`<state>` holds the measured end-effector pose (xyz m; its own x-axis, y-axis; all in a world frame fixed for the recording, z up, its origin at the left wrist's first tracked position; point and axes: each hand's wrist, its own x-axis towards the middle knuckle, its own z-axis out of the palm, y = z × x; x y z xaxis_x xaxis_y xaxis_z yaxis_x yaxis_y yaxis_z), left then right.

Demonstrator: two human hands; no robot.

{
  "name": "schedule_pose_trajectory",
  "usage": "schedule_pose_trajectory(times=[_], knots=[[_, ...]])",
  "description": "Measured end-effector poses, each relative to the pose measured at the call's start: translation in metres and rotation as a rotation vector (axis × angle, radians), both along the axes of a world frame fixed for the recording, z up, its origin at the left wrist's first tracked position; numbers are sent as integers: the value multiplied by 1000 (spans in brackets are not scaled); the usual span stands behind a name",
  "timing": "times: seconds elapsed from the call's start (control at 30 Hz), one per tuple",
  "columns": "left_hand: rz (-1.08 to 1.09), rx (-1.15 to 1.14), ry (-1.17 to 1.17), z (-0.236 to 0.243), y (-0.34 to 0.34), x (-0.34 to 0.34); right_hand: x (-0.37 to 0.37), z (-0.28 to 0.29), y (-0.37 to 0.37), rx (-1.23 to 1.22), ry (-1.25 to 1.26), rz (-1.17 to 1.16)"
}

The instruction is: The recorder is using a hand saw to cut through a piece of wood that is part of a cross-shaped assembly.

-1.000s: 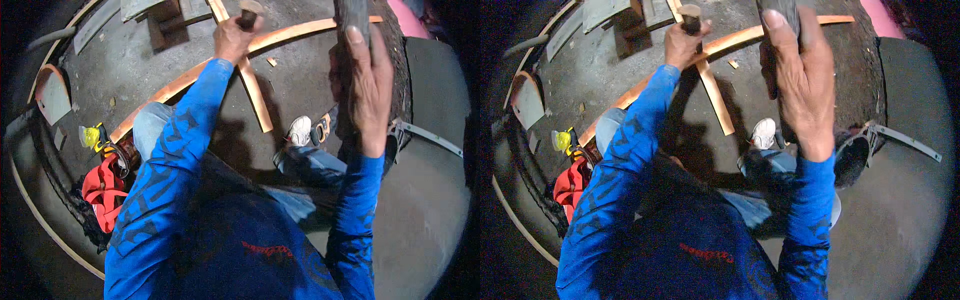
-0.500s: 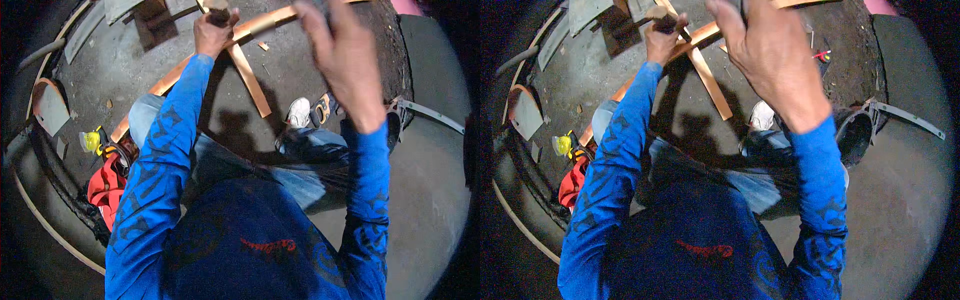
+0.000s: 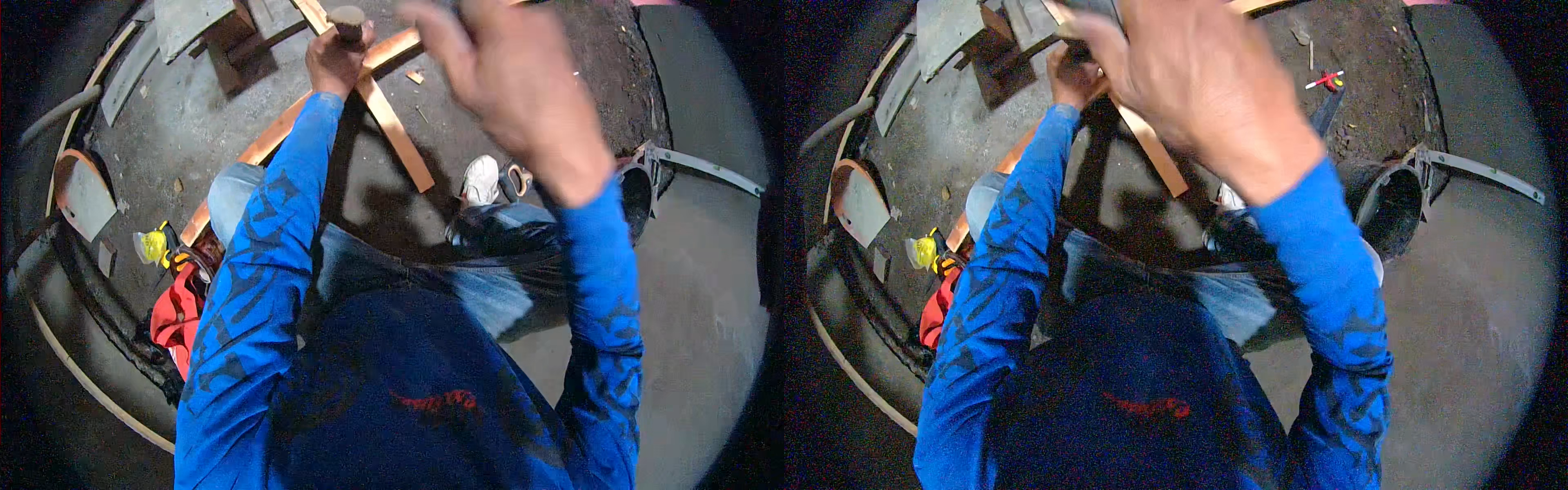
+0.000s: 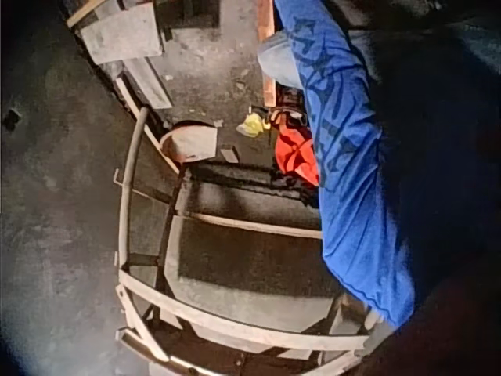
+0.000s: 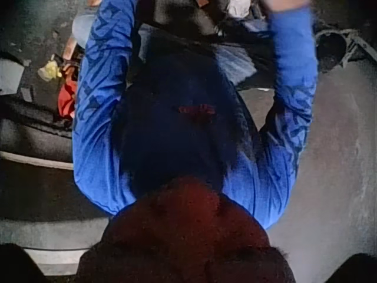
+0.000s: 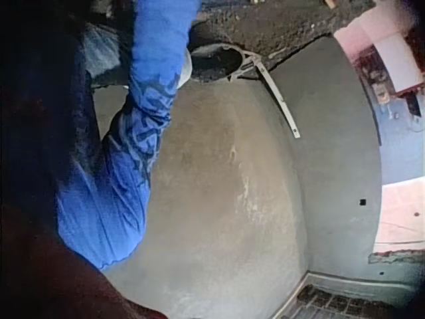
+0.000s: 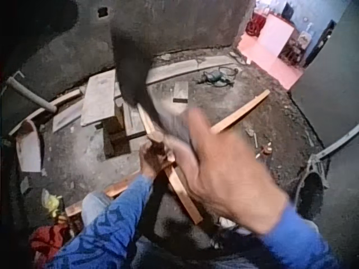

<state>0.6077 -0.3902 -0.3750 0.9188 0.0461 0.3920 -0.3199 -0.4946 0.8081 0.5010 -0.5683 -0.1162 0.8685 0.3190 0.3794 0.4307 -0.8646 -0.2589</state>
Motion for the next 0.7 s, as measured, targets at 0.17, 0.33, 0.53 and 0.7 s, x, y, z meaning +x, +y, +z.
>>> schedule_pose_trajectory(times=[0.17, 0.33, 0.53, 0.7], knots=[[1, -56, 76, -12, 5, 18, 5, 39, 17, 239, 110, -125], [95, -139, 371, -1, 15, 57, 15, 33, 25, 379, 74, -130], [-41, -379, 518, 19, 29, 81, 31, 30, 18, 444, 10, -99], [-97, -47, 42, 9, 1, 15, 23, 17, 27, 423, 50, -314]])
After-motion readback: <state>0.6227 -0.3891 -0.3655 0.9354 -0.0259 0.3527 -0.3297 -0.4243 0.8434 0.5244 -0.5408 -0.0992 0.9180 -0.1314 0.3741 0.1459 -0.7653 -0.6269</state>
